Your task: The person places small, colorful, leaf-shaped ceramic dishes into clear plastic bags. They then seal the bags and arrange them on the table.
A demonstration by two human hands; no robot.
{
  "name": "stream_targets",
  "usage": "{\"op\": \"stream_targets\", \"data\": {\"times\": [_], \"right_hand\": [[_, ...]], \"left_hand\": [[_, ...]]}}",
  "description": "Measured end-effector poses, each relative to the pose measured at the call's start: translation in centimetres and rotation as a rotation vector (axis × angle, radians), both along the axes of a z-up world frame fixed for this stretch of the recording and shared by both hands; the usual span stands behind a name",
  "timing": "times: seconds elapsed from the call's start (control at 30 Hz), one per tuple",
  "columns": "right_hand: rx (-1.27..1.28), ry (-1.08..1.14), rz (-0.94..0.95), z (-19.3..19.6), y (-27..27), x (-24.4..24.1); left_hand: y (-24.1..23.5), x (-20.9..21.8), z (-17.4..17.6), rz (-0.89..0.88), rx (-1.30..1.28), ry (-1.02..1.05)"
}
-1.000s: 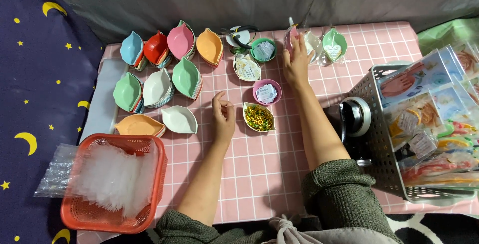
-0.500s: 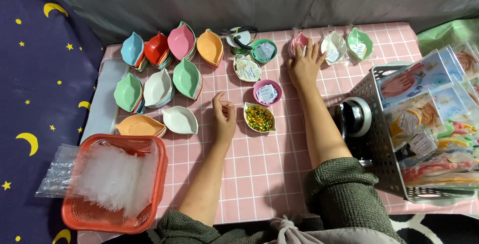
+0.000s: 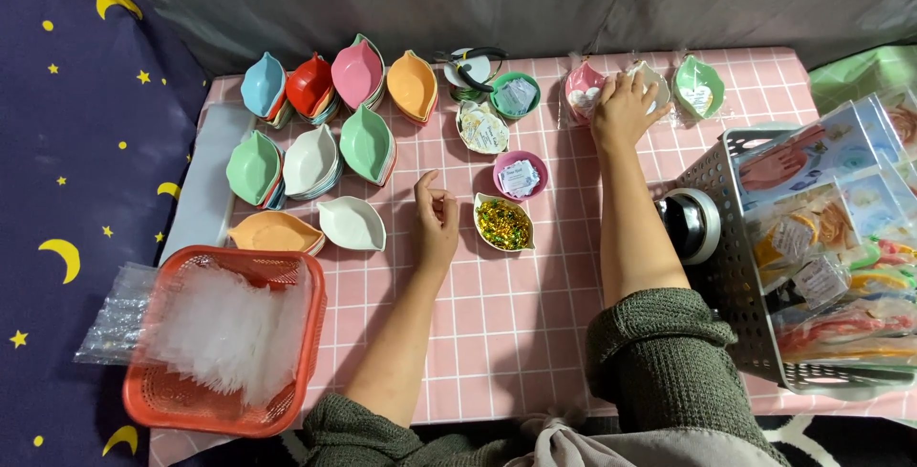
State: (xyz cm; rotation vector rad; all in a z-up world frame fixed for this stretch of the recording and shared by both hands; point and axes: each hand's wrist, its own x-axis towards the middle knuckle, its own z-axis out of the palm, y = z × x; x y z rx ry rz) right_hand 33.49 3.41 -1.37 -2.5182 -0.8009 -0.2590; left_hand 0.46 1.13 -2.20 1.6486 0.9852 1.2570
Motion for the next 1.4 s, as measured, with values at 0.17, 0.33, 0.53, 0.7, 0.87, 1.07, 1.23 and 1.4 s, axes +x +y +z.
{"op": "stream_targets", "data": {"times": [0.17,0.33,0.53,0.7,0.87,1.07,1.23,1.4], "right_hand": [[-0.003,-0.011,0.021,0.1,-0.1,0.1],[-0.007,-0.077,0.039,-0.3,-0.2,-0.1],[0.162,-0.234,0.041,0.9,-1.6,-2.3],[0.382,-0.372,0.165,1.9,-4.2,-5.9],[0.455,-0.364,0.259,0.4,-5.5,-6.7],[0.486,-0.383,0.280,-0.7,-5.3,-5.8],[0.500,-0.216,0.282,3.0,-6.4,-8.3],[0.483,-0.267,0.307,2.6,-6.2,-8.1]], "left_hand": [[-0.3,-0.2,0.4,0.026,0.006,0.038],[-0.1,0.0,0.1,0.042,0.013,0.054],[0.2,0.1,-0.2,0.046,0.064,0.047],[0.5,0.5,-1.9,0.031,0.090,0.027],[-2.4,-1.0,5.4,0.013,0.159,-0.098],[-7.6,-6.2,16.6,0.048,0.372,-0.046],[-13.3,-13.6,21.4,0.303,0.715,0.477],[-15.4,-20.8,18.5,0.623,0.668,1.080]]}}
